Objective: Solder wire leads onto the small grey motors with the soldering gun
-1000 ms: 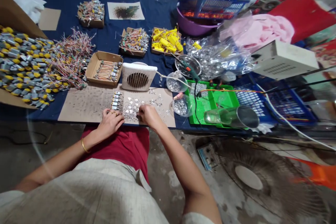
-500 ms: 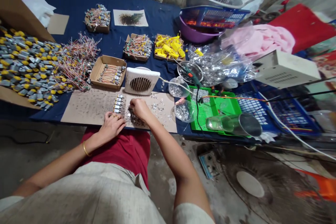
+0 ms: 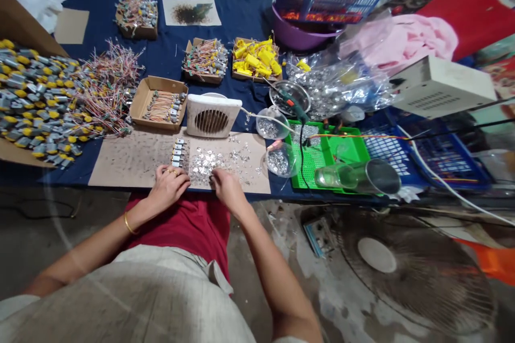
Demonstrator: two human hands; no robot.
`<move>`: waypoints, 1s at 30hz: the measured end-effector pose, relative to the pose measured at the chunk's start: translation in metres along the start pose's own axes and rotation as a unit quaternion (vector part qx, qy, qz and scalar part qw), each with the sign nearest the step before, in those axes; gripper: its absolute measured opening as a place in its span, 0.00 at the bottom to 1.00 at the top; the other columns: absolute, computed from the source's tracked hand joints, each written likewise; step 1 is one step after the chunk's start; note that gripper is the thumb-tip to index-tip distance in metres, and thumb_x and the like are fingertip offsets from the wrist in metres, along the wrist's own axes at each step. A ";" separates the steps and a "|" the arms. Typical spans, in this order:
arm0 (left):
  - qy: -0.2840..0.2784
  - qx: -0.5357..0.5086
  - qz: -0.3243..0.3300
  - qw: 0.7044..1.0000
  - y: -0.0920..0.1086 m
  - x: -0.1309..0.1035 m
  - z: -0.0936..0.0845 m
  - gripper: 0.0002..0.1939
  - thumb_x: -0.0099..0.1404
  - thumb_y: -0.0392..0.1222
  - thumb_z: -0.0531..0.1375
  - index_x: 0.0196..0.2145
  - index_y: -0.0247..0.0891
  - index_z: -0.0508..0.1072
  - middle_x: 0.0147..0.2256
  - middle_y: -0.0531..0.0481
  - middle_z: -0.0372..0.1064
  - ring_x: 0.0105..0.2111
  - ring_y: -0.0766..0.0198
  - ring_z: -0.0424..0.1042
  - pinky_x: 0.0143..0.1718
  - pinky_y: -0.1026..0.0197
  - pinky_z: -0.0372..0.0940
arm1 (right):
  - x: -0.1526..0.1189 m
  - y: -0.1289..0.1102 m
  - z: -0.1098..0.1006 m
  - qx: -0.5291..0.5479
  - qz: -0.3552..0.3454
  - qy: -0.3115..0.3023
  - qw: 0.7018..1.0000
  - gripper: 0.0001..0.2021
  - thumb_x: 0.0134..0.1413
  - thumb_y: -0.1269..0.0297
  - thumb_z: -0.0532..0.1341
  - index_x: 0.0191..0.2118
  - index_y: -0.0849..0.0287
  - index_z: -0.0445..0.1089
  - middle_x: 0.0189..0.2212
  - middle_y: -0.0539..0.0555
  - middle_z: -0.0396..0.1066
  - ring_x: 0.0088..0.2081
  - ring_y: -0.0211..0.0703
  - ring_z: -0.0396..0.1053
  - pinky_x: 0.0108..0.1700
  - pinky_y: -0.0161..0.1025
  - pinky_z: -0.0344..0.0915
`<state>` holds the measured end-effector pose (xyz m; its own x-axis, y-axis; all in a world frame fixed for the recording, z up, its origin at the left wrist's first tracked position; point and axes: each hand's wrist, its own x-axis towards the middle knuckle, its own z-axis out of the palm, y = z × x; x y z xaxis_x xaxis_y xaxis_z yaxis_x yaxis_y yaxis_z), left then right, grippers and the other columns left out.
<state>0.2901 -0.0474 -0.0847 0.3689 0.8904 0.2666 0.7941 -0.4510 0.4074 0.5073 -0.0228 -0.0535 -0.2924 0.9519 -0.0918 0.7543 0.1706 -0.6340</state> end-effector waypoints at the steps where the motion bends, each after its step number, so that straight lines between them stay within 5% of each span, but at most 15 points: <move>1: -0.002 0.002 -0.001 1.000 0.001 0.001 -0.001 0.08 0.69 0.40 0.55 0.39 0.39 0.75 0.41 0.45 0.74 0.45 0.56 0.67 0.53 0.46 0.50 | -0.005 -0.002 0.008 0.017 0.009 0.013 1.000 0.09 0.62 0.67 0.54 0.38 0.60 0.71 0.30 0.53 0.75 0.32 0.41 0.70 0.37 0.35 0.63; 10: 0.013 0.022 -0.033 0.999 0.000 0.001 -0.007 0.10 0.70 0.41 0.55 0.39 0.39 0.76 0.44 0.44 0.73 0.46 0.54 0.66 0.52 0.46 0.50 | -0.003 -0.036 0.073 0.042 0.068 0.149 0.986 0.11 0.62 0.64 0.55 0.38 0.59 0.75 0.35 0.58 0.69 0.37 0.45 0.68 0.43 0.39 0.65; 20: -0.019 0.011 0.011 1.000 -0.004 0.015 -0.009 0.06 0.67 0.41 0.59 0.38 0.41 0.76 0.46 0.46 0.72 0.49 0.52 0.63 0.51 0.45 0.50 | -0.045 -0.014 0.055 -0.022 0.062 0.178 0.982 0.15 0.66 0.61 0.51 0.45 0.57 0.74 0.34 0.57 0.68 0.37 0.45 0.68 0.43 0.39 0.65; 30: -0.020 0.014 -0.004 1.000 0.002 0.012 0.000 0.07 0.67 0.40 0.58 0.38 0.42 0.78 0.45 0.44 0.72 0.49 0.51 0.63 0.51 0.43 0.51 | -0.008 -0.022 0.052 -0.105 -0.048 0.072 0.991 0.13 0.65 0.65 0.53 0.43 0.57 0.75 0.35 0.58 0.64 0.39 0.47 0.61 0.40 0.39 0.59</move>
<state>0.2962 -0.0377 -0.0809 0.3818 0.8956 0.2284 0.8102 -0.4432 0.3837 0.4620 -0.0475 -0.0789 -0.2930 0.9527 0.0809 0.8368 0.2965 -0.4603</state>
